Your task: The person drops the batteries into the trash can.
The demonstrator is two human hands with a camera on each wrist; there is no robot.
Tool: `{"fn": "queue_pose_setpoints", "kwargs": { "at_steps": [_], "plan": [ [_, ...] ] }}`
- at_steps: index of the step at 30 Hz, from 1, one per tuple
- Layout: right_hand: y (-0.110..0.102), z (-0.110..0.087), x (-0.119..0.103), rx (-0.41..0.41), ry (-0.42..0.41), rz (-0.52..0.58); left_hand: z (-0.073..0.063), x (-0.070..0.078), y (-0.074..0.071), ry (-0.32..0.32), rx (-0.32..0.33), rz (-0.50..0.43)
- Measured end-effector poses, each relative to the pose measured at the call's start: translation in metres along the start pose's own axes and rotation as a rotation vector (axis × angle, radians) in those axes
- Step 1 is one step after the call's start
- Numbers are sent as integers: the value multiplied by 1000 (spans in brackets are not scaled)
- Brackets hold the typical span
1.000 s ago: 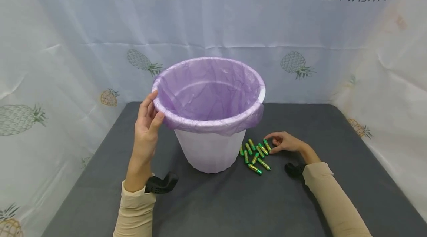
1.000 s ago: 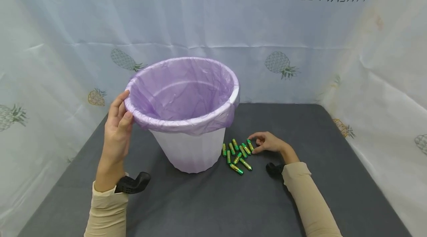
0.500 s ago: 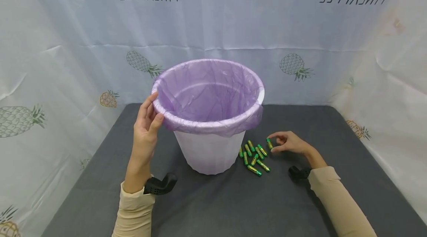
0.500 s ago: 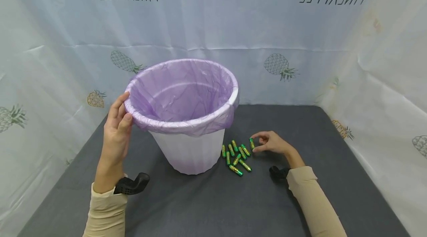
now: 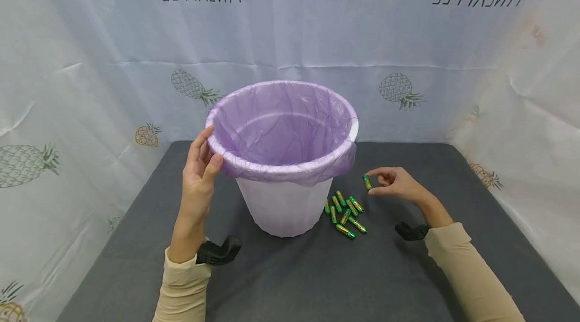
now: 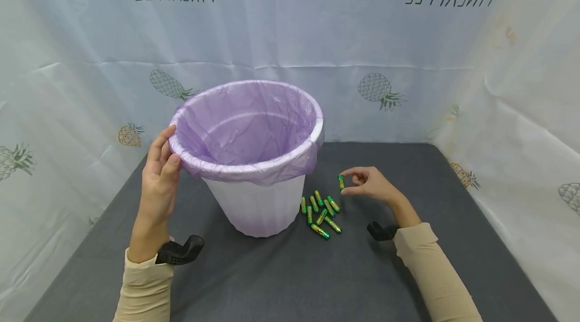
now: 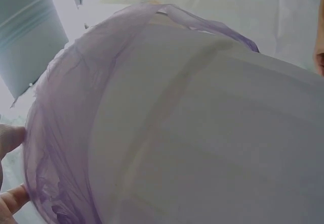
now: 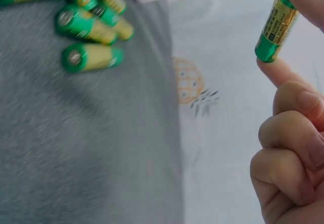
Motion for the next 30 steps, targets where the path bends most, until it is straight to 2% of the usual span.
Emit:
{"fn": "queue_pose_setpoints", "kwargs": {
  "at_steps": [4,9,21,30],
  "plan": [
    [-3,-3,-14,13,-18,0,0,1,0,8,-9,2],
    [-8,-8,-35,24,-80,18,0,1,1,14,-13,-1],
    [-20,-20,-89,42,-199,75,0,0,0,-5,-9,12],
    [-28,-30,-116,46,-228,168,0,1,0,-3,-9,6]
  ]
}}
Point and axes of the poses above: each hand's wrist, its own z-axis towards the middle knuckle, its own y-axis out of the palm, x = y × z, the point moved 7 cm from there along z, towards the middle knuckle, and after that the axes turned 12 degrees about y, right-handed, at the moved point
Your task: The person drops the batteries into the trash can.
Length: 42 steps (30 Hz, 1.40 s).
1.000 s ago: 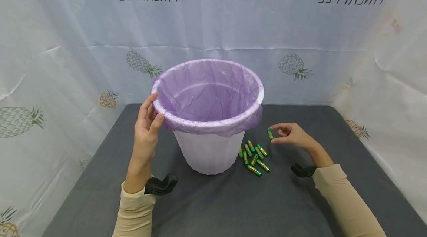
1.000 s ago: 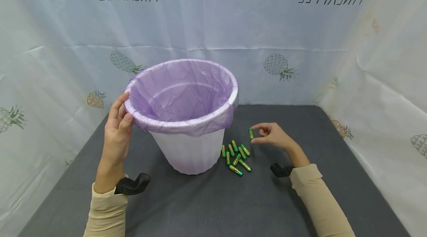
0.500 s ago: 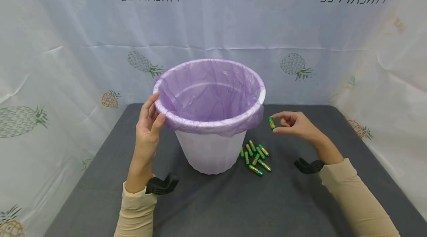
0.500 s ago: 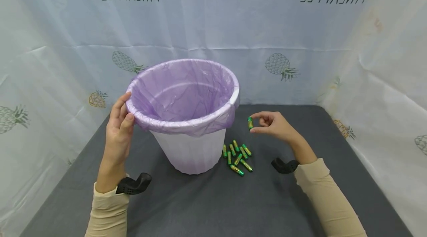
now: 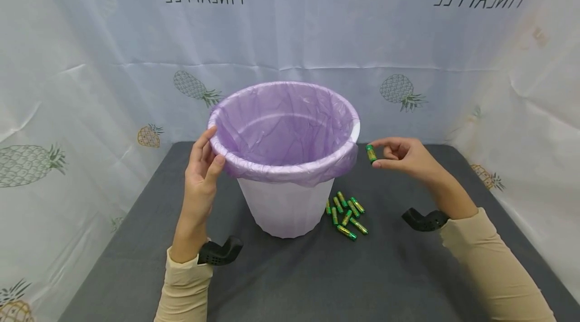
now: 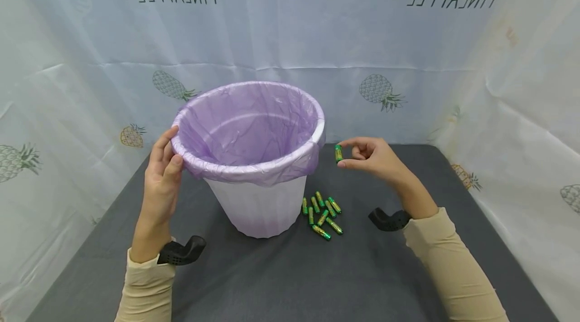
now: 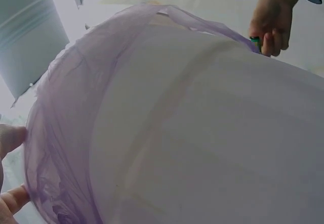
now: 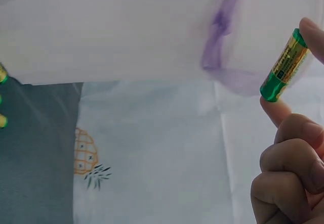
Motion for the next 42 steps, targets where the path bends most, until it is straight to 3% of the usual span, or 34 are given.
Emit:
{"fn": "queue_pose_setpoints", "kwargs": {
  "at_steps": [7,21,31,42],
  "plan": [
    [-4,-1,-26,37,-17,55,1,0,0,11,3,-1],
    [-7,5,-53,95,-37,28,-1,1,0,10,-23,-13],
    [0,13,-73,93,-84,36,-2,0,1,13,-27,-12],
    [3,21,-82,116,-27,-40,-1,0,1,2,-22,0]
  ]
}}
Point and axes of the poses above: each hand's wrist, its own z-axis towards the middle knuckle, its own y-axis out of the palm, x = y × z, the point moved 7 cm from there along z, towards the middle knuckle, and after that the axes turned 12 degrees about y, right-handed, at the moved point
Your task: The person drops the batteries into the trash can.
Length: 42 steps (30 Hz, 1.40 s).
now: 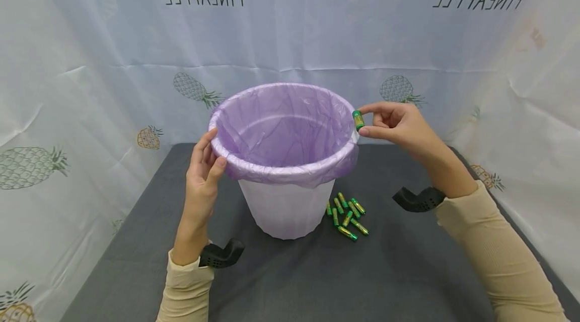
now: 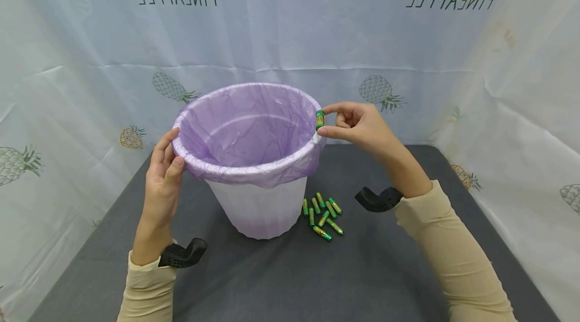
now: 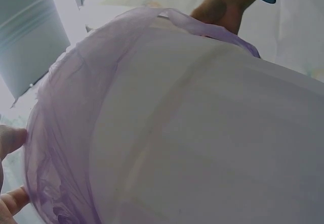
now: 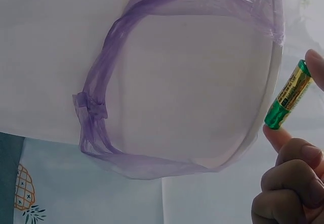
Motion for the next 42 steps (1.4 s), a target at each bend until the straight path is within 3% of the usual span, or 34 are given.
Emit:
{"fn": "queue_pose_setpoints", "kwargs": {
  "at_steps": [8,18,29,42],
  "plan": [
    [6,17,5,46,132,-109,0,0,0,8,-6,-7],
    [9,30,17,92,201,-129,-2,-3,0,-6,15,-14],
    [10,31,18,51,188,-142,-1,-3,0,-8,13,6],
    [2,19,24,109,154,-38,-1,-1,0,4,5,-6]
  ]
}}
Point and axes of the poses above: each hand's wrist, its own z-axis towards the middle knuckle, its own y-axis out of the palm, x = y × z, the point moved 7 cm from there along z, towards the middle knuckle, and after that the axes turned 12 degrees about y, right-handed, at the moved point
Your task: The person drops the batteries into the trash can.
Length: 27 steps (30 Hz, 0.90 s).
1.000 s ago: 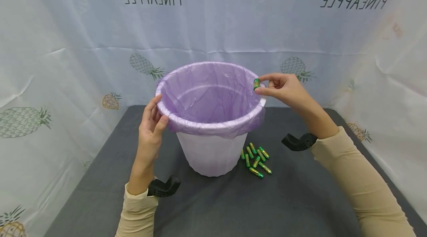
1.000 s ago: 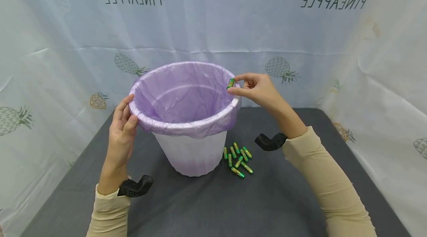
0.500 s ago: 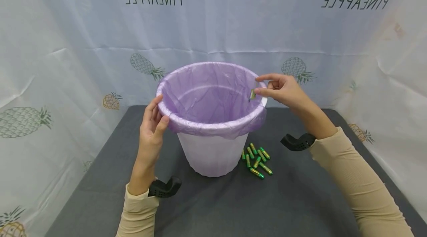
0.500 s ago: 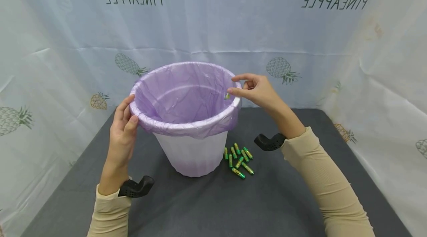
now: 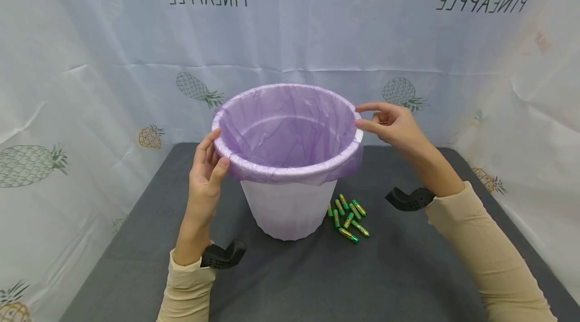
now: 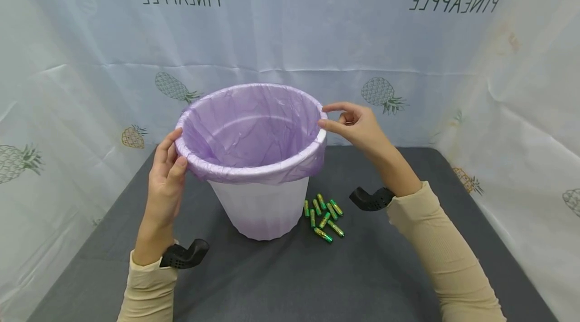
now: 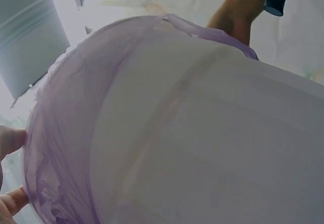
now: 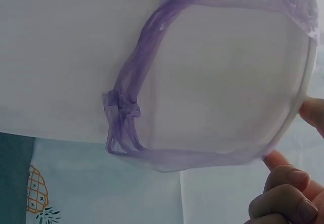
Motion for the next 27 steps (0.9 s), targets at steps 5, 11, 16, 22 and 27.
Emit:
{"fn": "queue_pose_setpoints", "kwargs": {
  "at_steps": [5,11,16,22,27],
  "plan": [
    [-6,-8,4,25,-34,24,-1,1,0,-5,-7,6],
    [-9,-19,12,8,-111,106,0,0,0,-3,-3,8],
    [-9,-25,27,5,-132,105,0,0,1,4,0,2],
    [-7,-29,54,-36,-119,166,0,0,2,20,1,-6],
    [-2,-34,79,-42,-113,188,1,-2,0,6,21,-5]
  ]
}}
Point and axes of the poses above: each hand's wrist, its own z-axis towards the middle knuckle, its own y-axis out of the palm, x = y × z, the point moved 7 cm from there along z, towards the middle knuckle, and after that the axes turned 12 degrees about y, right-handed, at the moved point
